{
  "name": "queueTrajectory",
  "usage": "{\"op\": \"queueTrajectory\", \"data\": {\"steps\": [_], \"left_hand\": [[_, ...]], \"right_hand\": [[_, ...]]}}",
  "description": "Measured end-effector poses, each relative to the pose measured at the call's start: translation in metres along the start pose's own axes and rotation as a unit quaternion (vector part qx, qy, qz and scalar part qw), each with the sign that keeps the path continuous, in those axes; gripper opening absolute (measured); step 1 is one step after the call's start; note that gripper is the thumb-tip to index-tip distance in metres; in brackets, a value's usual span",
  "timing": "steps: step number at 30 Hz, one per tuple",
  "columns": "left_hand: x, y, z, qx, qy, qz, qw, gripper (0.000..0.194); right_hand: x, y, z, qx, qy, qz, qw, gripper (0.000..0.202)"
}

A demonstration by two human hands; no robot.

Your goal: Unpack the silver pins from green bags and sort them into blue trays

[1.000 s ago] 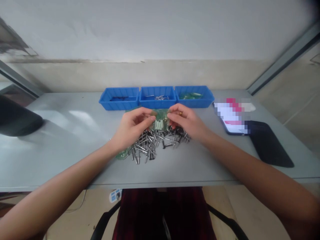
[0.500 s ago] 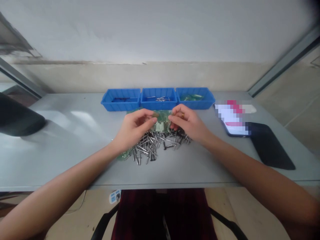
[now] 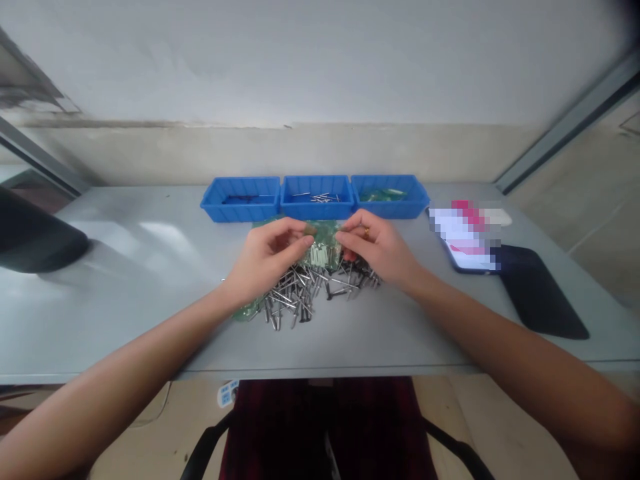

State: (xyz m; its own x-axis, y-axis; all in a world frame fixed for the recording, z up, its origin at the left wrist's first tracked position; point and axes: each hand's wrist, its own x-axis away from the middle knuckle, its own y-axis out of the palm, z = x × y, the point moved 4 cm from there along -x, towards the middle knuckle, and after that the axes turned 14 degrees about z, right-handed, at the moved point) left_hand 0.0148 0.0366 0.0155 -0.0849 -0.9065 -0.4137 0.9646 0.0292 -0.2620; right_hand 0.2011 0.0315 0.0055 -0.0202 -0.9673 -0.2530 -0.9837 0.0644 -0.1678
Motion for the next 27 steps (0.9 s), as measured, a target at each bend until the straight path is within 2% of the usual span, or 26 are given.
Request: {"op": "queueTrajectory", "data": {"steps": [8,13,18,22,27], "left_hand": [[0.0008,0.0014,-0.0001,-0.030,0.008,-0.010,0.999,0.016],[-0.0002,0.0006,-0.0007,-0.024,0.027,-0.004,0.999,0.015],[-0.0024,-0.0028,0.0034,-0.040,0.066,0.023,0.997,0.012],[-0.0039,-0.0018,0.0019,-0.050,0.018,0.003,0.999,0.016],[-0.0023,0.0023,-0.0021,0.005,-0.039,-0.028,0.999,0.021]], "right_hand": [[0.0030,-0.0006,-0.0027,0.079,-0.048,0.000,0.996,0.018],[0.0027,-0.0016,-0.0044,0.065,-0.056,0.017,0.996,0.017],[0.0018,-0.0006,-0.0044,0.001,-0.032,0.007,0.999,0.015],[0.0004,-0.0009,-0.0026,-0.040,-0.013,0.000,0.999,0.017],[-0.0003,-0.0019,-0.0017,-0.052,-0.001,0.005,0.999,0.024]]}}
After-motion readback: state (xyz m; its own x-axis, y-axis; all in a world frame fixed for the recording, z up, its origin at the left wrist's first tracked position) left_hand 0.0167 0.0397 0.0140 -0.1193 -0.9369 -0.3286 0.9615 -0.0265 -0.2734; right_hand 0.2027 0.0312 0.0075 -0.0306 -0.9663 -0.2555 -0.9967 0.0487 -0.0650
